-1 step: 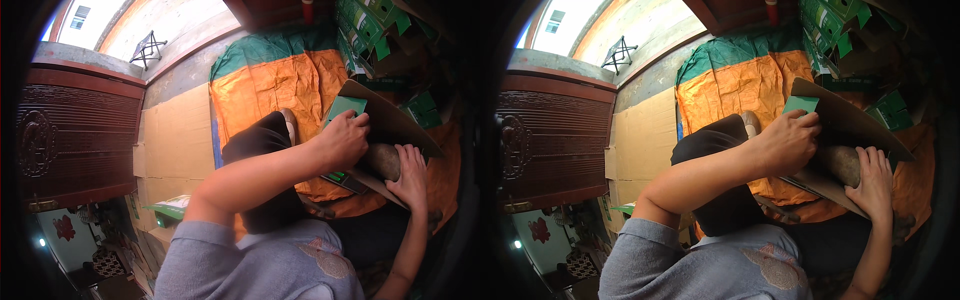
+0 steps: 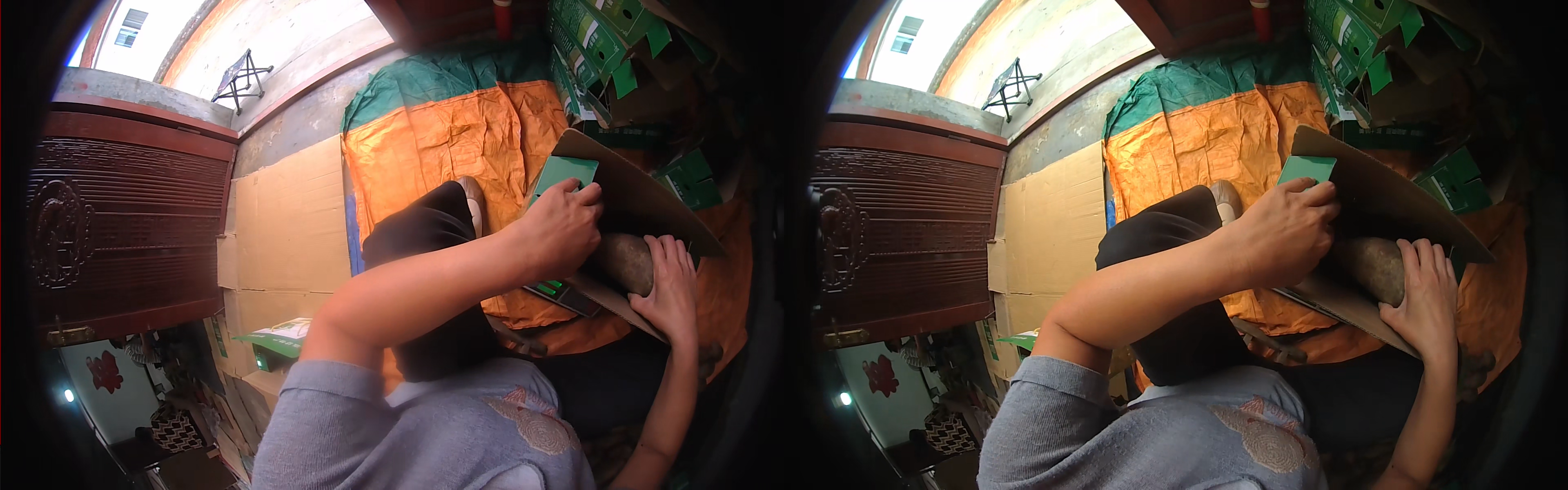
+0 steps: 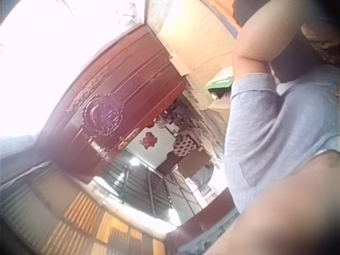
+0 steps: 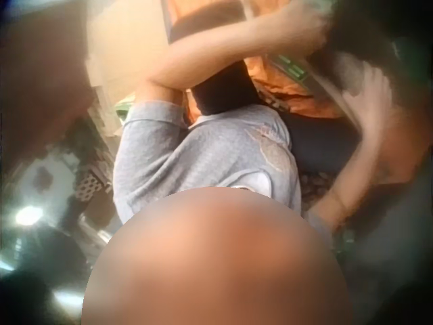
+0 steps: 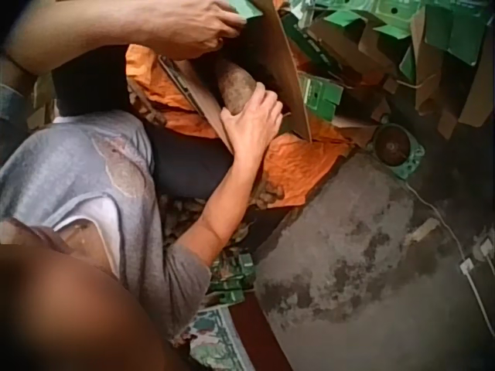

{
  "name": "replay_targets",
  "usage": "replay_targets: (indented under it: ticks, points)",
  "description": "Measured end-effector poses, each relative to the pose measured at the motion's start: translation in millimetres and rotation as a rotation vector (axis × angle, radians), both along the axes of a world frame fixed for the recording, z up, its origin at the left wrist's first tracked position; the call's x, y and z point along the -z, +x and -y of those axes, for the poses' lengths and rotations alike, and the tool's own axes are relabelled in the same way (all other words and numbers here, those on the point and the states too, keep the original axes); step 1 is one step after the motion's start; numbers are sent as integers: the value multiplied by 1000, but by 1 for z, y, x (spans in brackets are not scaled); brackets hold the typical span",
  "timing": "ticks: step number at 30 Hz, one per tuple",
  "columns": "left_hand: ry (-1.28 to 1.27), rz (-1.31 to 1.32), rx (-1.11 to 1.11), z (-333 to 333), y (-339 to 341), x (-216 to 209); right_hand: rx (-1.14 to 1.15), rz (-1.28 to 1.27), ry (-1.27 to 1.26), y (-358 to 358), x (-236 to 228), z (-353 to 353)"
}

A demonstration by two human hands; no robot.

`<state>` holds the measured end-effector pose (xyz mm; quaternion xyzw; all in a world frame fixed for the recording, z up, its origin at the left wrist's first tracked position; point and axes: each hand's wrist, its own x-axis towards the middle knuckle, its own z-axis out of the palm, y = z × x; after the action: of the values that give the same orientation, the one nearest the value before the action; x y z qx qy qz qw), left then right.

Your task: Weigh and pack sweet potatoes into boxes for shipping.

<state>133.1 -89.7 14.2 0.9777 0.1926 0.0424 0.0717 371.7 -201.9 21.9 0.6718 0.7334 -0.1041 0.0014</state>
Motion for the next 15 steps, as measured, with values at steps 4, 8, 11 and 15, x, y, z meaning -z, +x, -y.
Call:
replay_targets:
  ticks: [4,8,11,15]
  points:
    - [3,9,-12,1,-2,1,9,11,13,-2,-2,1]
    - [43,38,-7,5,0,5,-5,26,-2,3,-1,6]
    - [57,22,21,2,-1,5,-34,36,-14,6,-3,2]
    - [80,-61,-15,10,-11,-12,-144,150,-7,12,-8,-8]
